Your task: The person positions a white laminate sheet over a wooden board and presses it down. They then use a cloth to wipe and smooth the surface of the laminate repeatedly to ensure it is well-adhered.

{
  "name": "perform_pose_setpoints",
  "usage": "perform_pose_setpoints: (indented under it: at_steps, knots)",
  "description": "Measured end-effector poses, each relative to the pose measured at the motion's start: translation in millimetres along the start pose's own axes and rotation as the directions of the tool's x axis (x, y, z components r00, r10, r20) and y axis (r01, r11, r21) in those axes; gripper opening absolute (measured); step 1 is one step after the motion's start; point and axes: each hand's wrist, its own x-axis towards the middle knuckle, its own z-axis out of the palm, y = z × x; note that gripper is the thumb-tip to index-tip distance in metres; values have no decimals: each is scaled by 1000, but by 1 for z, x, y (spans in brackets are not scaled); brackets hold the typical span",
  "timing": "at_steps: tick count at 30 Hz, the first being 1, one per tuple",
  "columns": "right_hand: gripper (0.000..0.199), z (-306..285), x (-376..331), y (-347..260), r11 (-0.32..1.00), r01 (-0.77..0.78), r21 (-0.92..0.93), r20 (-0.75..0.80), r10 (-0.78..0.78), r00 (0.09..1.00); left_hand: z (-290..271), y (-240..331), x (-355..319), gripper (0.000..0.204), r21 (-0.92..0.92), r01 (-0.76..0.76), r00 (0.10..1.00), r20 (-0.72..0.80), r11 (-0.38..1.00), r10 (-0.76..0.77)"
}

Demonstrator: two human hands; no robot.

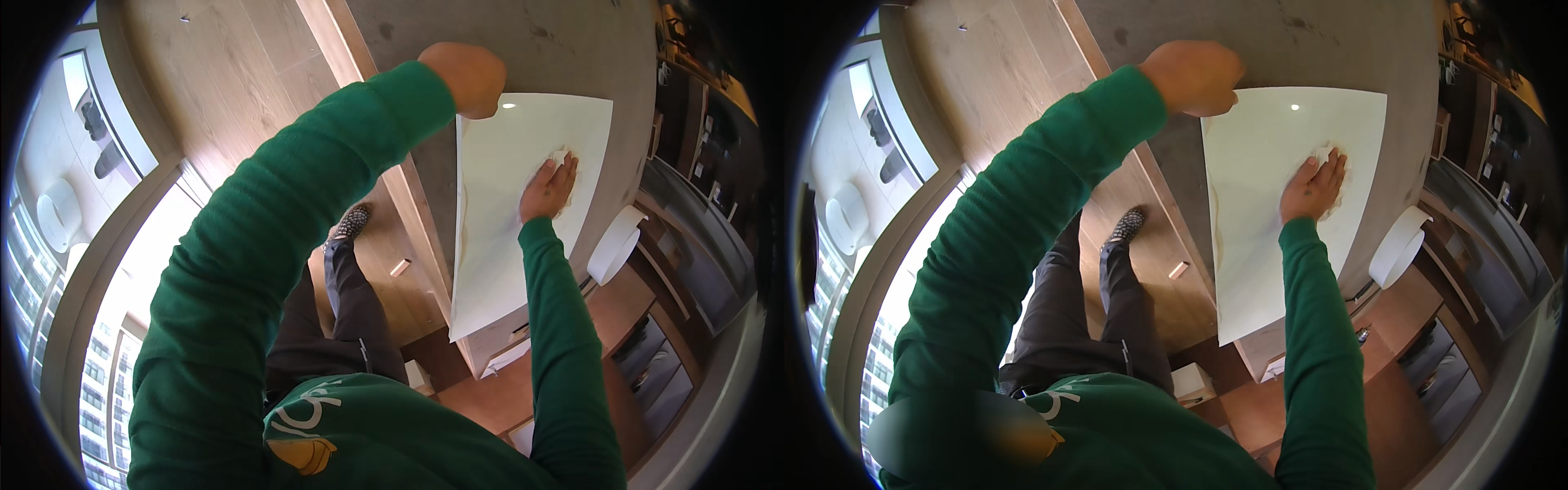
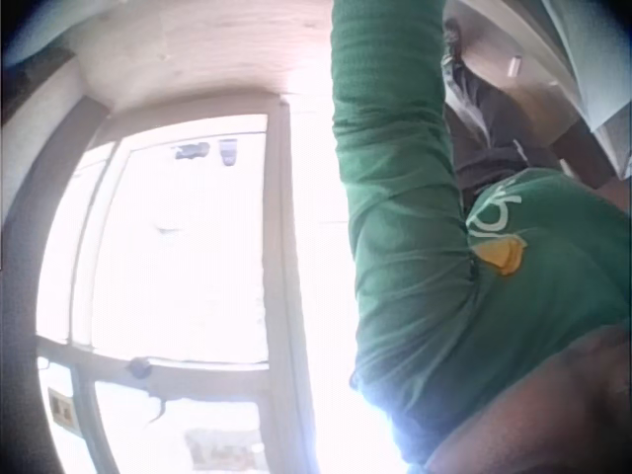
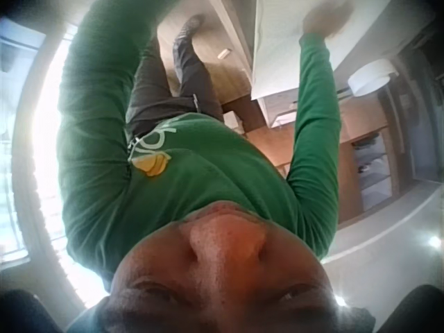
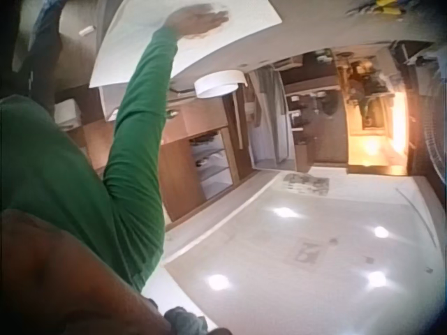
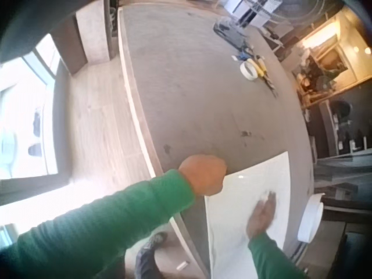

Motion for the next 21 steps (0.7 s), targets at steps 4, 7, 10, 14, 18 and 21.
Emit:
perform_pose_setpoints:
  at_steps: [4, 7, 10, 14, 18, 21]
  knots:
    - [67, 1, -2, 1, 1000, -27, 7, -1, 27, 1000, 6, 15, 6, 25, 16, -10, 1000, -29, 1000, 10]
    - [65, 4, -4, -1, 999, -50, 6, -5, 50, 999, 10, 19, 11, 27, -27, 6, 998, -65, 1000, -8]
    - [60, 6, -7, -7, 994, -108, 24, -2, 108, 994, 12, 18, 14, 27, -36, 32, 995, -93, 999, -36]
    - [48, -2, 1, 10, 981, -67, 182, -53, 78, 996, 20, 16, 30, 27, 71, 9, 988, -157, 997, 2]
    - [41, -18, -1, 0, 876, -174, 450, 27, 181, 983, 30, -3, 22, 28, 104, 1, 991, -134, 995, 13]
    - [40, -43, -15, 1, 775, -236, 586, 74, 239, 968, 40, -2, -11, 30, 135, -50, 979, -189, 990, 76]
